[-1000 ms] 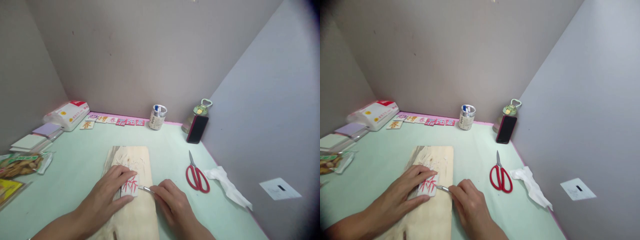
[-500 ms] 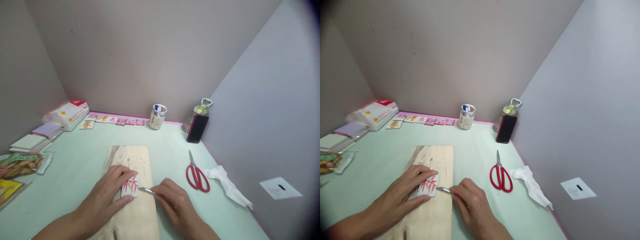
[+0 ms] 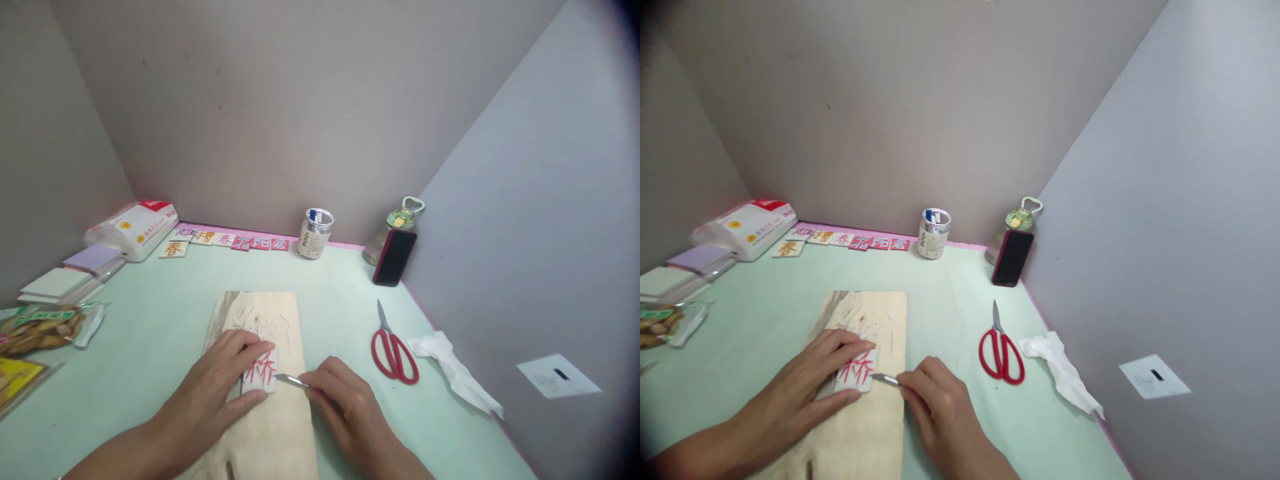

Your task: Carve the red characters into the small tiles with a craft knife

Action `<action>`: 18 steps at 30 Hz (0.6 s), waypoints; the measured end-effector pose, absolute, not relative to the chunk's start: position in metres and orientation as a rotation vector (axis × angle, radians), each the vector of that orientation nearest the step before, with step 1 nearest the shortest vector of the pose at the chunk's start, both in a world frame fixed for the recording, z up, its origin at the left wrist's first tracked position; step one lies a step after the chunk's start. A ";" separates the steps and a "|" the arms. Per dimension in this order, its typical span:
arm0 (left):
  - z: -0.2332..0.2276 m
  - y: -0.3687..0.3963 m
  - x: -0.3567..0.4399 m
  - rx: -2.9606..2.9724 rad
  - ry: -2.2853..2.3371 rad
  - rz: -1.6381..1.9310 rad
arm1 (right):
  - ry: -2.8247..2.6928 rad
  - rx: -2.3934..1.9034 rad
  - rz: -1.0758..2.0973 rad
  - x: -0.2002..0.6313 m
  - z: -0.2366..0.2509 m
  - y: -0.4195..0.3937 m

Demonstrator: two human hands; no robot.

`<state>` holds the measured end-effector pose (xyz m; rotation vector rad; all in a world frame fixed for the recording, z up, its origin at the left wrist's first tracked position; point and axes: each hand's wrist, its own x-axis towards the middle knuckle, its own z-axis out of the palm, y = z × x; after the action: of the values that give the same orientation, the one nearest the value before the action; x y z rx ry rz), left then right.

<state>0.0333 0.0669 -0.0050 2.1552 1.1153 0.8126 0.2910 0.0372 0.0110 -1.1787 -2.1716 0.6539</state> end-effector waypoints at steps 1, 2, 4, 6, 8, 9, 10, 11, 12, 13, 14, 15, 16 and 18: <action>-0.005 0.067 0.033 2.155 1.113 0.814 | -2.172 -1.172 0.641 0.291 0.010 0.037; -0.006 0.067 0.033 2.156 1.110 0.814 | -2.171 -1.163 0.626 0.290 0.009 0.037; -0.006 0.067 0.033 2.159 1.105 0.812 | -2.170 -1.150 0.597 0.290 0.007 0.038; -0.006 0.067 0.033 2.162 1.100 0.808 | -2.167 -1.144 0.573 0.290 0.006 0.038; -0.006 0.068 0.033 2.166 1.099 0.802 | -2.166 -1.145 0.561 0.290 0.005 0.038; -0.005 0.068 0.033 2.172 1.095 0.794 | -2.167 -1.146 0.556 0.289 0.005 0.038; -0.005 0.069 0.033 2.178 1.091 0.787 | -2.167 -1.145 0.548 0.289 0.005 0.038; -0.005 0.069 0.033 2.182 1.090 0.782 | -2.167 -1.145 0.540 0.289 0.005 0.038; -0.005 0.069 0.033 2.185 1.093 0.779 | -2.165 -1.145 0.533 0.289 0.006 0.038; -0.005 0.069 0.033 2.187 1.098 0.780 | -2.162 -1.143 0.522 0.288 0.006 0.038; -0.004 0.069 0.033 2.187 1.105 0.784 | -2.159 -1.139 0.512 0.288 0.007 0.038; -0.004 0.068 0.033 2.185 1.111 0.790 | -2.157 -1.136 0.502 0.288 0.007 0.037; -0.004 0.068 0.033 2.182 1.114 0.795 | -2.157 -1.134 0.492 0.287 0.007 0.037; -0.004 0.067 0.034 2.177 1.110 0.801 | -2.162 -1.129 0.467 0.286 0.007 0.038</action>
<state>0.0337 0.0674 -0.0038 2.1769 1.1097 0.8008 0.2864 0.0375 0.0074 -1.1293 -2.1624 0.4673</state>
